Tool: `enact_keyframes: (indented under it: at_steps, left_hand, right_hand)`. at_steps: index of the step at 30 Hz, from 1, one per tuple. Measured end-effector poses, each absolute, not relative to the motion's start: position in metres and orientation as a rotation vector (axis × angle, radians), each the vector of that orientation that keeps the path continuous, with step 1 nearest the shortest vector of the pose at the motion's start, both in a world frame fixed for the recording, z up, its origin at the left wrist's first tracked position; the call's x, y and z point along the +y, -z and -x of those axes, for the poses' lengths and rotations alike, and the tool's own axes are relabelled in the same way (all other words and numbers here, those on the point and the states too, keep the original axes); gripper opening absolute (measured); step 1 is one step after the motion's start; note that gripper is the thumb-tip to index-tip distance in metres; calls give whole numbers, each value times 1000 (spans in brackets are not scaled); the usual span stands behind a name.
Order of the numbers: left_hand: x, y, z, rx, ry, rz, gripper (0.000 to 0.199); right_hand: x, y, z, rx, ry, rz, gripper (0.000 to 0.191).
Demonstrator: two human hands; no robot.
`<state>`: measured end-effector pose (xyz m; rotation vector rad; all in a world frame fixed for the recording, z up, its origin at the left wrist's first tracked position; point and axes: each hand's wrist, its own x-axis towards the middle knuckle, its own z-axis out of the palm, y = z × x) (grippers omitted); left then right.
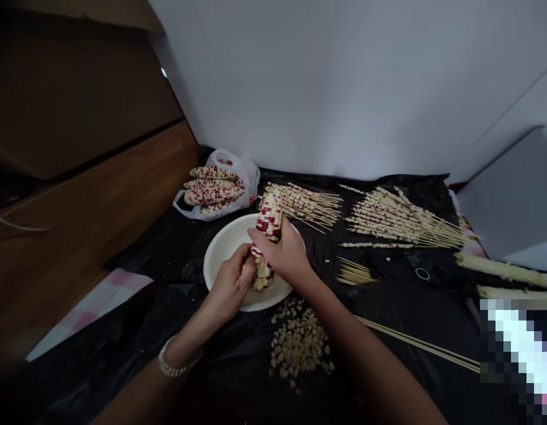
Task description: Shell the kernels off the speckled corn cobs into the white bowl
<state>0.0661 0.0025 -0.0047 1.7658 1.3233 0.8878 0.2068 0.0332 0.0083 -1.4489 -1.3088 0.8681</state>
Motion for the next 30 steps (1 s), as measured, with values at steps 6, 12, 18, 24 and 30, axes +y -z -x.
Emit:
enact_keyframes:
  at_steps: [6, 12, 18, 24, 30]
  left_hand:
    - [8, 12, -62, 1323, -980, -1690, 16]
    - [13, 12, -63, 1155, -954, -1173, 21]
    - [14, -2, -64, 839, -799, -639, 39]
    - [12, -4, -64, 847, -827, -567, 38]
    - [12, -6, -65, 879, -840, -587, 36]
  right_hand:
    - [35, -3, -205, -1268, -946, 1405, 37]
    - [39, 3, -210, -1202, -985, 1322, 39]
    - [36, -4, -211, -1187, -855, 1389, 39]
    - [30, -9, -206, -1239, -833, 1403, 37]
    - [31, -8, -205, -1250, -843, 1421, 37]
